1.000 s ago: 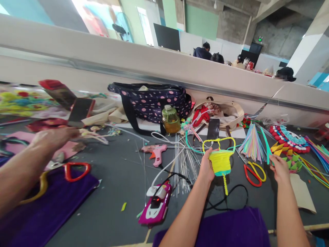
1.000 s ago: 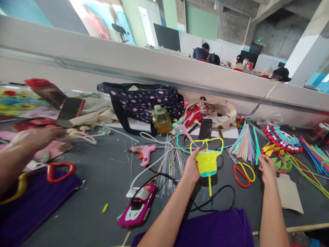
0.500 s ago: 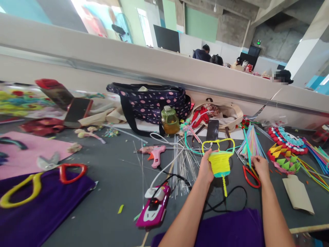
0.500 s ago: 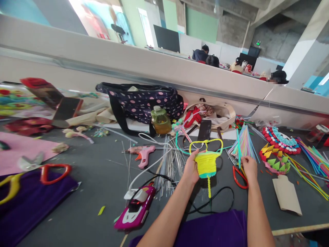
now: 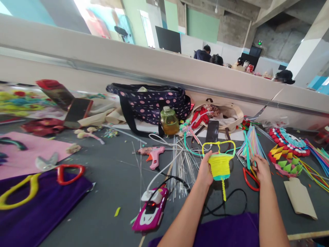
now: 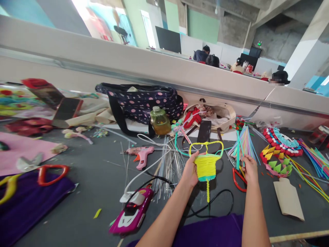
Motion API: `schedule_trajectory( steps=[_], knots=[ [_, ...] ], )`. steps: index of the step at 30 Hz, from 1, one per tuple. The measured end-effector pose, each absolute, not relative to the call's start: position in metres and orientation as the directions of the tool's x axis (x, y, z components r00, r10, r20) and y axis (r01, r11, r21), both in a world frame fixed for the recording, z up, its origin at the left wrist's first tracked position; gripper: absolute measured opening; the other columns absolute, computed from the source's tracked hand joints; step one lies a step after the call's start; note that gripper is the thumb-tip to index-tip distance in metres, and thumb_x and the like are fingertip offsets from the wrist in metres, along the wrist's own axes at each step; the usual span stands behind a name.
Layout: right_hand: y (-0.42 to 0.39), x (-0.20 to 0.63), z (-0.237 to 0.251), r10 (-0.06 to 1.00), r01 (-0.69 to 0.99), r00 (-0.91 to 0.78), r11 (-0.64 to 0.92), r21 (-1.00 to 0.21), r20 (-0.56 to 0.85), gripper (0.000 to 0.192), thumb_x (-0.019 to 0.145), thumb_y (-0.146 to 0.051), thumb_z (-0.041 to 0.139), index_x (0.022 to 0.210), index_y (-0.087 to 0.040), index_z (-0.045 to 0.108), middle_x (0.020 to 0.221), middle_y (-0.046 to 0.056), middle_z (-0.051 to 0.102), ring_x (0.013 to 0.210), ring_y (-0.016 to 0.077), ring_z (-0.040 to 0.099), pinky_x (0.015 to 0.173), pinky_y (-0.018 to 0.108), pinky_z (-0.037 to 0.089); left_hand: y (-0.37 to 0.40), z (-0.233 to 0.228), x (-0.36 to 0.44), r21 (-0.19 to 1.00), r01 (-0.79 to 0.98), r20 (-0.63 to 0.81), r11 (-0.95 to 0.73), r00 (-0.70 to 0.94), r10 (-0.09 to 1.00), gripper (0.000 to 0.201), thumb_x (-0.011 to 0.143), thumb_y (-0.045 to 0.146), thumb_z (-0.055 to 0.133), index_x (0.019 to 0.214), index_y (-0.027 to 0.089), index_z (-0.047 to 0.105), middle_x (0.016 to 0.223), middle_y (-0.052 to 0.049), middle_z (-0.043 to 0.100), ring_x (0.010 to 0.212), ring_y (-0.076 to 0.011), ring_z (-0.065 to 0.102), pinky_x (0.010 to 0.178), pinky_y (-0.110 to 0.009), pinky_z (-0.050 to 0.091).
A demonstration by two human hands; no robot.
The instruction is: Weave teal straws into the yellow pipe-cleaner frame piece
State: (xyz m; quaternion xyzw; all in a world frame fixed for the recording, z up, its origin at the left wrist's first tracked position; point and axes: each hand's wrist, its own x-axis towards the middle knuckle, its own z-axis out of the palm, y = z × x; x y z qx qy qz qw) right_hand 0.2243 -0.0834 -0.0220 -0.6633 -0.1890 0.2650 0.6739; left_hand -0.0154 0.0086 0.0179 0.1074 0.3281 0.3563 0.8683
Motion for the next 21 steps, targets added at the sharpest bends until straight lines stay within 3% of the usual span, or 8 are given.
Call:
schedule_trajectory(
  steps=[6,11,17,21],
  knots=[
    [-0.084,0.233,-0.003,0.631,-0.256,0.766,0.128,-0.958,-0.121,0.037,0.052,-0.032,0.077,0.078,-0.019,0.055,0.06,-0.007,0.054,0.045,0.0052,0.044,0.035,0.015,0.028,0.008,0.016,-0.014,0.429,-0.544,-0.491,0.721,0.53,0.692,0.028,0.08,0.036,0.059,0.089,0.011,0.066,0.072,-0.01,0.071,0.072,-0.0253,0.07,0.071,-0.036,0.054],
    [-0.077,0.227,-0.003,0.666,-0.328,0.73,0.142,-0.934,-0.155,0.035,0.052,-0.03,0.078,0.075,-0.02,0.054,0.06,-0.007,0.055,0.045,0.0046,0.045,0.035,0.014,0.031,0.007,0.016,-0.012,0.406,-0.55,-0.497,0.73,0.537,0.681,0.029,0.08,0.036,0.059,0.091,0.01,0.066,0.075,-0.011,0.072,0.073,-0.0252,0.07,0.071,-0.036,0.054],
    [-0.07,0.209,-0.005,0.676,-0.343,0.72,0.15,-0.927,-0.157,0.037,0.052,-0.027,0.081,0.079,-0.021,0.056,0.06,-0.009,0.056,0.045,0.005,0.048,0.038,0.014,0.036,0.007,0.016,-0.01,0.415,-0.545,-0.508,0.729,0.526,0.682,0.028,0.08,0.035,0.058,0.089,0.01,0.066,0.075,-0.01,0.072,0.075,-0.0249,0.069,0.072,-0.035,0.054],
    [-0.073,0.193,0.0,0.759,-0.271,0.645,0.122,-0.955,-0.086,0.031,0.06,-0.034,0.079,0.078,-0.021,0.058,0.064,-0.005,0.06,0.045,0.0063,0.047,0.039,0.017,0.036,0.005,0.014,-0.009,0.458,-0.521,-0.495,0.72,0.524,0.693,0.03,0.08,0.038,0.059,0.088,0.011,0.067,0.073,-0.009,0.071,0.073,-0.0238,0.069,0.071,-0.033,0.053]
  ],
)
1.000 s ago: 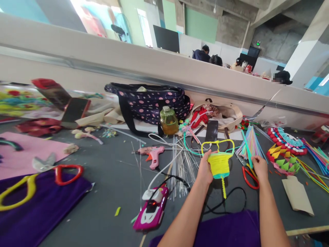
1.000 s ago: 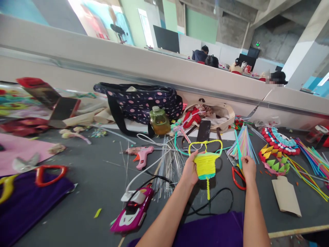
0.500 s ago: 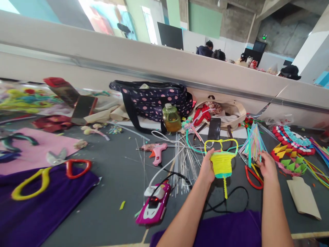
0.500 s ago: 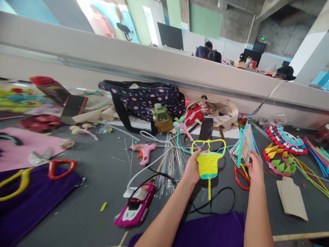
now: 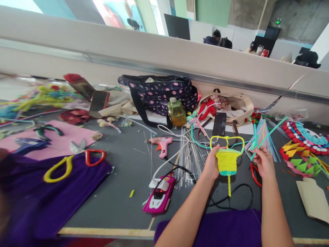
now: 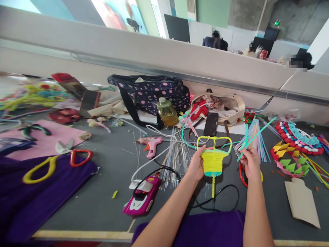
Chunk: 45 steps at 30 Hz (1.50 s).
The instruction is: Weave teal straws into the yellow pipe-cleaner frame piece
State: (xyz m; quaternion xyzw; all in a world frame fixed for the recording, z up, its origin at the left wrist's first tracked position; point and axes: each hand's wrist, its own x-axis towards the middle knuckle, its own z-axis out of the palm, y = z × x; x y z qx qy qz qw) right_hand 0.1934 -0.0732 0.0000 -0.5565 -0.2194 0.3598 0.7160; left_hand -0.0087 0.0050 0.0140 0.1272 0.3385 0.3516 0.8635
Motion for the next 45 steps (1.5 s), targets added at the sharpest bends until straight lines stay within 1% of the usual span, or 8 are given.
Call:
schedule_trajectory(
  steps=[4,7,12,16,23,31,35,45],
  knots=[
    [-0.078,0.181,0.005,0.845,0.159,0.522,0.037,-0.987,0.115,0.023,0.074,-0.041,0.069,0.084,-0.02,0.067,0.071,-0.001,0.064,0.057,0.0114,0.054,0.051,0.023,0.043,0.003,0.013,-0.008,0.496,-0.513,-0.461,0.7,0.528,0.713,0.03,0.078,0.04,0.061,0.085,0.012,0.067,0.073,-0.009,0.071,0.069,-0.0225,0.068,0.068,-0.032,0.052],
    [-0.08,0.179,0.007,0.882,0.519,0.358,0.085,-0.851,0.307,0.023,0.082,-0.042,0.063,0.084,-0.021,0.072,0.083,0.004,0.067,0.08,0.0192,0.061,0.073,0.031,0.047,0.001,0.013,-0.007,0.513,-0.511,-0.442,0.69,0.533,0.722,0.024,0.072,0.033,0.066,0.083,0.012,0.067,0.074,-0.008,0.071,0.067,-0.0209,0.067,0.066,-0.03,0.05],
    [-0.08,0.184,0.006,0.839,0.803,0.241,0.11,-0.586,0.487,0.022,0.089,-0.038,0.055,0.092,-0.025,0.073,0.084,0.005,0.065,0.084,0.02,0.058,0.079,0.033,0.045,-0.001,0.013,-0.006,0.582,-0.515,-0.365,0.63,0.526,0.768,0.025,0.064,0.023,0.072,0.086,0.012,0.068,0.077,-0.006,0.071,0.068,-0.0183,0.066,0.067,-0.028,0.048],
    [-0.08,0.186,0.005,0.785,0.842,0.205,0.162,-0.514,0.584,0.02,0.09,-0.034,0.054,0.094,-0.026,0.072,0.083,0.004,0.063,0.084,0.0201,0.057,0.077,0.034,0.045,-0.001,0.012,-0.005,0.581,-0.515,-0.378,0.63,0.515,0.77,0.028,0.062,0.028,0.077,0.083,0.013,0.067,0.076,-0.005,0.07,0.067,-0.0186,0.066,0.065,-0.028,0.048],
    [-0.081,0.187,0.006,0.708,0.795,0.269,0.22,-0.565,0.653,0.017,0.09,-0.03,0.055,0.092,-0.026,0.071,0.085,0.003,0.062,0.086,0.0196,0.057,0.078,0.035,0.046,-0.003,0.012,-0.005,0.581,-0.527,-0.384,0.62,0.494,0.78,0.034,0.057,0.029,0.084,0.08,0.014,0.065,0.075,-0.006,0.071,0.067,-0.0203,0.067,0.069,-0.032,0.051],
    [-0.079,0.189,0.002,0.738,0.838,0.196,0.215,-0.501,0.645,0.018,0.09,-0.029,0.055,0.096,-0.027,0.072,0.083,0.003,0.061,0.085,0.02,0.055,0.077,0.034,0.045,-0.007,0.016,-0.005,0.643,-0.484,-0.33,0.594,0.524,0.785,0.045,0.054,0.034,0.086,0.089,0.012,0.067,0.081,-0.011,0.073,0.076,-0.0262,0.069,0.072,-0.035,0.051],
    [-0.08,0.189,0.0,0.741,0.877,0.18,0.177,-0.446,0.647,0.018,0.09,-0.027,0.055,0.096,-0.027,0.072,0.084,0.004,0.061,0.085,0.0204,0.055,0.078,0.035,0.044,-0.005,0.014,-0.003,0.614,-0.499,-0.388,0.612,0.484,0.784,0.04,0.061,0.04,0.081,0.087,0.012,0.067,0.079,-0.01,0.072,0.074,-0.0241,0.069,0.07,-0.032,0.051],
    [-0.077,0.184,-0.001,0.713,0.884,0.233,0.129,-0.45,0.661,0.019,0.09,-0.031,0.055,0.099,-0.027,0.071,0.089,0.005,0.063,0.088,0.0209,0.056,0.081,0.037,0.046,-0.003,0.01,-0.002,0.613,-0.529,-0.378,0.588,0.456,0.805,0.029,0.06,0.03,0.078,0.081,0.014,0.066,0.073,-0.004,0.069,0.068,-0.0202,0.066,0.065,-0.028,0.048]
  ],
)
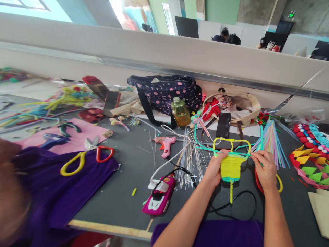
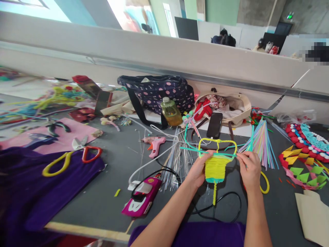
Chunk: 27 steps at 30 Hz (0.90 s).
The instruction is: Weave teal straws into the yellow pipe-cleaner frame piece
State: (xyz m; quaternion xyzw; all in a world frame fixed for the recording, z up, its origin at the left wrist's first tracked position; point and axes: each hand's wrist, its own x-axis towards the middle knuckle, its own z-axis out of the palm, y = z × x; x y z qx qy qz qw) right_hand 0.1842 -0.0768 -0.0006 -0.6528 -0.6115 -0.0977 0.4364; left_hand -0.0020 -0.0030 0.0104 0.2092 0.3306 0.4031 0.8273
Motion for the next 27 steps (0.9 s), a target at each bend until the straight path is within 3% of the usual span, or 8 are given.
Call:
schedule_trajectory(
  steps=[15,22,27],
  knots=[
    [-0.072,0.179,-0.007,0.744,0.894,0.191,0.137,-0.426,0.64,0.016,0.089,-0.029,0.056,0.094,-0.026,0.072,0.09,0.005,0.063,0.088,0.0207,0.056,0.079,0.036,0.046,0.002,0.008,-0.006,0.598,-0.532,-0.428,0.6,0.421,0.8,0.028,0.062,0.027,0.074,0.085,0.014,0.066,0.074,-0.005,0.07,0.067,-0.0209,0.067,0.064,-0.03,0.049],
    [-0.069,0.174,-0.01,0.745,0.874,0.204,0.154,-0.461,0.635,0.021,0.09,-0.034,0.054,0.1,-0.025,0.07,0.089,0.007,0.065,0.087,0.0212,0.057,0.079,0.036,0.046,0.005,0.009,-0.008,0.65,-0.518,-0.424,0.556,0.36,0.831,0.027,0.062,0.028,0.074,0.084,0.014,0.066,0.072,-0.005,0.07,0.064,-0.0206,0.066,0.062,-0.029,0.05],
    [-0.07,0.197,-0.021,0.595,0.863,0.451,-0.099,-0.496,0.665,0.032,0.091,-0.043,0.049,0.094,-0.019,0.07,0.088,0.011,0.066,0.085,0.0233,0.056,0.078,0.035,0.041,0.004,0.01,-0.006,0.628,-0.515,-0.447,0.583,0.375,0.812,0.028,0.062,0.027,0.074,0.085,0.013,0.067,0.073,-0.007,0.071,0.065,-0.0217,0.068,0.061,-0.03,0.051]
  ],
)
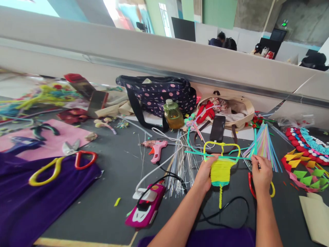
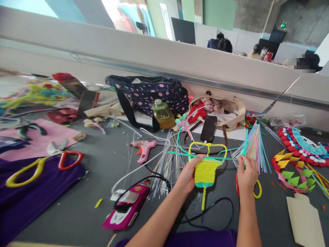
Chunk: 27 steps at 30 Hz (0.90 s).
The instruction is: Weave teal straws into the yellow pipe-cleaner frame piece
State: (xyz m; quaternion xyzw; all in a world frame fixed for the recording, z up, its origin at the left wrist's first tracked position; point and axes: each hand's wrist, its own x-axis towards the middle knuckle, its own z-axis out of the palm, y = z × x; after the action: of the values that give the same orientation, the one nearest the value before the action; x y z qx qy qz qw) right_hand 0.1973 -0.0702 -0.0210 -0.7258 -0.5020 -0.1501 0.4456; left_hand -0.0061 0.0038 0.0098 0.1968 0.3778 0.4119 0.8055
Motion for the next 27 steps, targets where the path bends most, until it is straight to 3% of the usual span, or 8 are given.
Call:
schedule_trajectory(
  steps=[2,7,14,19,27],
  knots=[
    [-0.069,0.209,-0.031,0.564,0.85,0.515,-0.234,-0.473,0.645,0.038,0.09,-0.048,0.048,0.096,-0.017,0.069,0.087,0.013,0.066,0.083,0.0246,0.055,0.074,0.035,0.039,0.004,0.009,-0.006,0.625,-0.51,-0.458,0.59,0.373,0.807,0.028,0.063,0.026,0.073,0.086,0.013,0.067,0.073,-0.007,0.071,0.065,-0.0217,0.068,0.061,-0.03,0.052],
    [-0.064,0.228,-0.052,0.635,0.776,0.624,-0.433,-0.459,0.456,0.04,0.087,-0.048,0.046,0.096,-0.017,0.07,0.075,0.012,0.067,0.065,0.0226,0.055,0.059,0.031,0.033,0.006,0.007,-0.006,0.624,-0.494,-0.48,0.605,0.368,0.796,0.028,0.064,0.026,0.072,0.088,0.013,0.066,0.074,-0.007,0.072,0.064,-0.022,0.068,0.06,-0.03,0.052],
    [-0.075,0.237,-0.037,0.493,0.598,0.783,-0.43,-0.676,0.379,0.038,0.08,-0.044,0.051,0.09,-0.014,0.072,0.074,0.013,0.07,0.065,0.0237,0.06,0.062,0.031,0.04,0.007,0.01,-0.006,0.593,-0.497,-0.508,0.634,0.38,0.773,0.029,0.065,0.025,0.072,0.091,0.012,0.066,0.076,-0.008,0.073,0.068,-0.0226,0.069,0.063,-0.031,0.054],
    [-0.075,0.24,-0.028,0.474,0.522,0.834,-0.516,-0.679,0.282,0.042,0.077,-0.042,0.05,0.094,-0.01,0.072,0.078,0.014,0.071,0.07,0.0241,0.063,0.065,0.03,0.042,0.006,0.012,-0.007,0.596,-0.49,-0.511,0.637,0.38,0.771,0.027,0.066,0.026,0.072,0.088,0.012,0.067,0.075,-0.007,0.073,0.067,-0.022,0.069,0.064,-0.03,0.053],
    [-0.081,0.249,-0.027,0.433,0.499,0.852,-0.504,-0.705,0.294,0.053,0.074,-0.05,0.052,0.098,-0.008,0.072,0.074,0.015,0.07,0.068,0.0248,0.062,0.064,0.031,0.043,0.009,0.009,-0.008,0.59,-0.505,-0.509,0.631,0.375,0.775,0.031,0.063,0.028,0.073,0.089,0.012,0.067,0.077,-0.008,0.073,0.068,-0.023,0.069,0.064,-0.031,0.053]
  ],
)
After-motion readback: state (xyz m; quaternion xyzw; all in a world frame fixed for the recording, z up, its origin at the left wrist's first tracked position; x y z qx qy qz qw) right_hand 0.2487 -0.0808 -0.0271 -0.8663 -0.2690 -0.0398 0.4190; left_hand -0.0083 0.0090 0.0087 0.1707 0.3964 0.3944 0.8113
